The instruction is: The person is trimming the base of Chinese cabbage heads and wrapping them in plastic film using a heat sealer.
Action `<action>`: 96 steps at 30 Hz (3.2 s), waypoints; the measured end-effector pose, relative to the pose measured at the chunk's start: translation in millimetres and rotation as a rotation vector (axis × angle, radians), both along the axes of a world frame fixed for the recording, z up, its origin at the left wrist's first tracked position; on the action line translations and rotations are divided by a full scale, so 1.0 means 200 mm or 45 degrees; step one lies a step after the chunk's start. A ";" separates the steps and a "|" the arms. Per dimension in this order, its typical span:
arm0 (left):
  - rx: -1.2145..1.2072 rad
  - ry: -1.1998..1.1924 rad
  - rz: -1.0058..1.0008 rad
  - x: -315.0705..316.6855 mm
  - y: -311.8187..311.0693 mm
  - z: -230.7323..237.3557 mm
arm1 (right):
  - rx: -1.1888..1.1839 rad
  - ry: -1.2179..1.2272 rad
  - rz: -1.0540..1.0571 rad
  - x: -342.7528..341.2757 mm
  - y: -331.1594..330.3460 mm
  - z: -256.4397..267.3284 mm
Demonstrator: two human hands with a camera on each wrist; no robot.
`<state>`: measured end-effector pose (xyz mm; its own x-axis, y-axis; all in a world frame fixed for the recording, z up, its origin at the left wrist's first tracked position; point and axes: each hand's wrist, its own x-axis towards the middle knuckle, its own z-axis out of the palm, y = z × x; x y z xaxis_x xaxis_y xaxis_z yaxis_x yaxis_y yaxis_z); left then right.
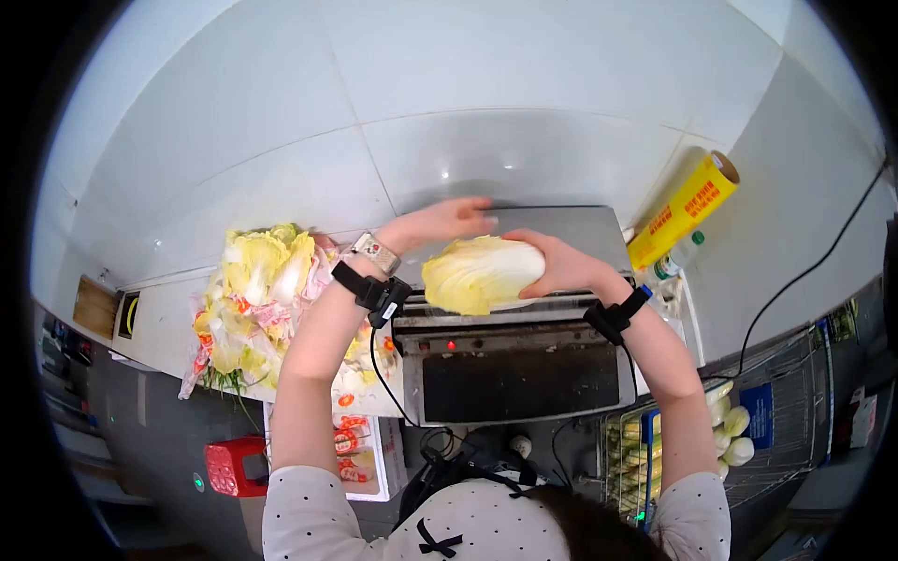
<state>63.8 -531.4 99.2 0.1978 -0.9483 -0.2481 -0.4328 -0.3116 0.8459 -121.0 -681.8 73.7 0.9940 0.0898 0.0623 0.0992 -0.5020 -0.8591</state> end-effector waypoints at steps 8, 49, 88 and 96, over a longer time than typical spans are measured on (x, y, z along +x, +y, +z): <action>-0.592 -1.008 -0.195 0.08 0.07 -0.37 | -0.084 0.138 -0.221 0.28 -0.18 -0.26; -0.128 -1.376 1.006 -0.28 0.60 -0.65 | -1.068 -0.154 -1.313 -0.45 -0.02 -0.60; -0.102 0.703 1.066 -0.64 0.99 -0.25 | 0.215 0.446 -0.773 -0.91 0.12 -0.19; -0.544 1.524 0.652 -0.67 1.09 -0.24 | 1.072 0.588 -0.458 -0.97 0.10 -0.03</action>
